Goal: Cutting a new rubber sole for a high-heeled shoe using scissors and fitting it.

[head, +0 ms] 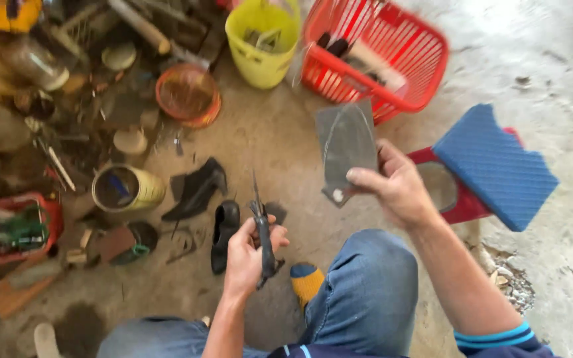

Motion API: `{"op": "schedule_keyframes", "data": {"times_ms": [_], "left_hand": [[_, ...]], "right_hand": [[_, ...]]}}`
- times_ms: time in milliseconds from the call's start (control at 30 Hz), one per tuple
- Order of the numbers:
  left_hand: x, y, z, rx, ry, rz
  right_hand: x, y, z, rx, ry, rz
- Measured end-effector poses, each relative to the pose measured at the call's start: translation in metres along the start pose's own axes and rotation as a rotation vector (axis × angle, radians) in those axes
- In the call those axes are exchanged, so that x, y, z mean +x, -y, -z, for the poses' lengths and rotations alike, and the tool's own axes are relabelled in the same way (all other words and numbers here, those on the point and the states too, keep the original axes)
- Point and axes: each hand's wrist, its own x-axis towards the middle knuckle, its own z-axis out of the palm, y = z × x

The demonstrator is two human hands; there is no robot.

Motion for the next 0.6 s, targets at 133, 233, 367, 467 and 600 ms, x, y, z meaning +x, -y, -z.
{"op": "schedule_keyframes", "data": {"times_ms": [133, 233, 367, 467, 600], "left_hand": [[-0.014, -0.011, -0.008, 0.074, 0.085, -0.024], [-0.029, -0.032, -0.009, 0.150, 0.137, 0.005], [-0.035, -0.022, -0.002, 0.263, 0.168, -0.163], [-0.042, -0.020, 0.000, 0.288, 0.220, -0.216], [-0.047, -0.020, -0.004, 0.368, 0.249, -0.171]], "right_hand": [[-0.010, -0.013, -0.013, 0.196, -0.073, -0.115], [-0.014, -0.005, -0.034, 0.214, -0.111, -0.066], [-0.018, -0.008, -0.036, 0.210, -0.082, -0.088], [-0.022, -0.015, -0.032, 0.241, -0.110, -0.096], [-0.024, -0.015, -0.035, 0.254, -0.101, -0.105]]}}
